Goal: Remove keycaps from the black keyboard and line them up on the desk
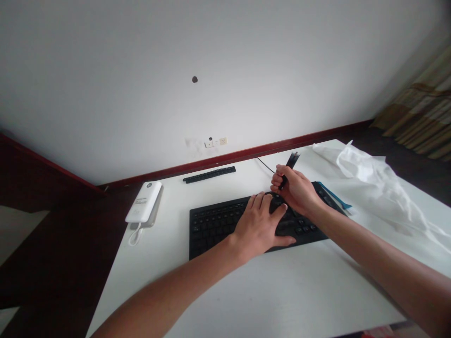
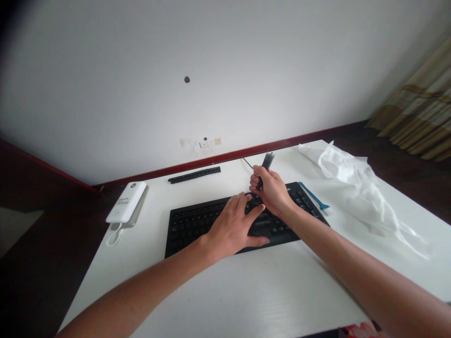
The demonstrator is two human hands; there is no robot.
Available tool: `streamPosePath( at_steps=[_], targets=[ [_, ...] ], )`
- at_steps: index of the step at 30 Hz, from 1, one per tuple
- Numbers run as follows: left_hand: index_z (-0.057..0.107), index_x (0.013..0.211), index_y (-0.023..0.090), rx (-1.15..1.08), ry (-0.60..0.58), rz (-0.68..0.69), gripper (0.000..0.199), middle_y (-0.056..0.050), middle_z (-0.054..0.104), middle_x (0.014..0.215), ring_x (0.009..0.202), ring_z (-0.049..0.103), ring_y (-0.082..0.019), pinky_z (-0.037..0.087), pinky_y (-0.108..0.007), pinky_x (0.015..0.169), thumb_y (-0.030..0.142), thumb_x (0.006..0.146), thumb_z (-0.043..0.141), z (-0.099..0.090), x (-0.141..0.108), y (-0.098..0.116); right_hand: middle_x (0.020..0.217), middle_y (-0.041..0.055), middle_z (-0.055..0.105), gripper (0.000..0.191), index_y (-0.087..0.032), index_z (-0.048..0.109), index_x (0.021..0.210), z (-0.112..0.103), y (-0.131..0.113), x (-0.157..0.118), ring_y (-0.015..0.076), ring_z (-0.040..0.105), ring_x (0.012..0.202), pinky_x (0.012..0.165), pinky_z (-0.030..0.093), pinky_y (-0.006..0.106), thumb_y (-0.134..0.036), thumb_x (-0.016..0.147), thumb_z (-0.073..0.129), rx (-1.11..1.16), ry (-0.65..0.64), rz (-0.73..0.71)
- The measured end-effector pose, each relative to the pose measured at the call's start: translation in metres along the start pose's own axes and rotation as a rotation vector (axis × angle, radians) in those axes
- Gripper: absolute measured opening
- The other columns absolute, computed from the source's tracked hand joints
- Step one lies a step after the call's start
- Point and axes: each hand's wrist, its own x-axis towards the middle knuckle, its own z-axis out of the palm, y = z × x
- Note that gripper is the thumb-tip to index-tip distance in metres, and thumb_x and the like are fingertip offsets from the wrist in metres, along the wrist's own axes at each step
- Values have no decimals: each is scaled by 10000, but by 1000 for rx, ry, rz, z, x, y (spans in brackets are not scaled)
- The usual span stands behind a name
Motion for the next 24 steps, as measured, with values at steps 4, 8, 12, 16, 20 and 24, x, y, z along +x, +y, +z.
streamPosePath(
  at_steps=[4, 8, 12, 16, 20, 24],
  targets=[
    [527, 1424, 172, 29, -9, -2, 786, -223, 502, 1429, 1372, 469, -393, 371, -565, 1164, 712, 862, 630, 1, -2, 4, 660, -37, 380, 317, -216, 495, 690, -1, -4, 1, 117, 364, 587, 497, 389, 262, -307, 793, 780, 20, -11, 32],
    [470, 1483, 178, 75, -31, -35, 735, -223, 467, 1509, 1435, 426, -401, 371, -580, 1163, 660, 936, 559, 3, -9, 11, 656, -36, 404, 347, -220, 497, 705, -4, -4, 3, 123, 386, 598, 528, 413, 264, -369, 805, 794, -72, -75, 25],
    [416, 1530, 167, 93, -39, -55, 723, -231, 416, 1565, 1472, 384, -408, 373, -567, 1165, 637, 984, 475, 4, -14, 16, 671, -35, 470, 362, -218, 529, 767, -11, -4, 8, 129, 439, 637, 614, 457, 267, -463, 827, 789, -211, -192, 11],
    [388, 1555, 151, 97, -40, -43, 779, -231, 371, 1603, 1487, 360, -418, 348, -573, 1186, 684, 987, 401, 5, -16, 17, 717, -6, 566, 404, -205, 571, 764, -18, -16, 8, 150, 509, 680, 644, 448, 288, -568, 884, 699, -506, -342, -67],
    [398, 1553, 154, 111, -31, -33, 822, -230, 384, 1600, 1471, 379, -433, 360, -586, 1171, 725, 961, 406, 5, -17, 16, 791, 29, 666, 426, -195, 681, 783, -24, -37, 6, 185, 568, 752, 731, 466, 322, -607, 890, 670, -787, -578, -156],
    [403, 1549, 162, 128, -23, -28, 800, -221, 394, 1599, 1482, 365, -430, 371, -584, 1164, 709, 966, 425, 5, -18, 16, 881, 49, 724, 384, -218, 758, 865, -35, -48, 12, 233, 633, 843, 785, 513, 354, -598, 819, 754, -855, -572, -132]
  ],
)
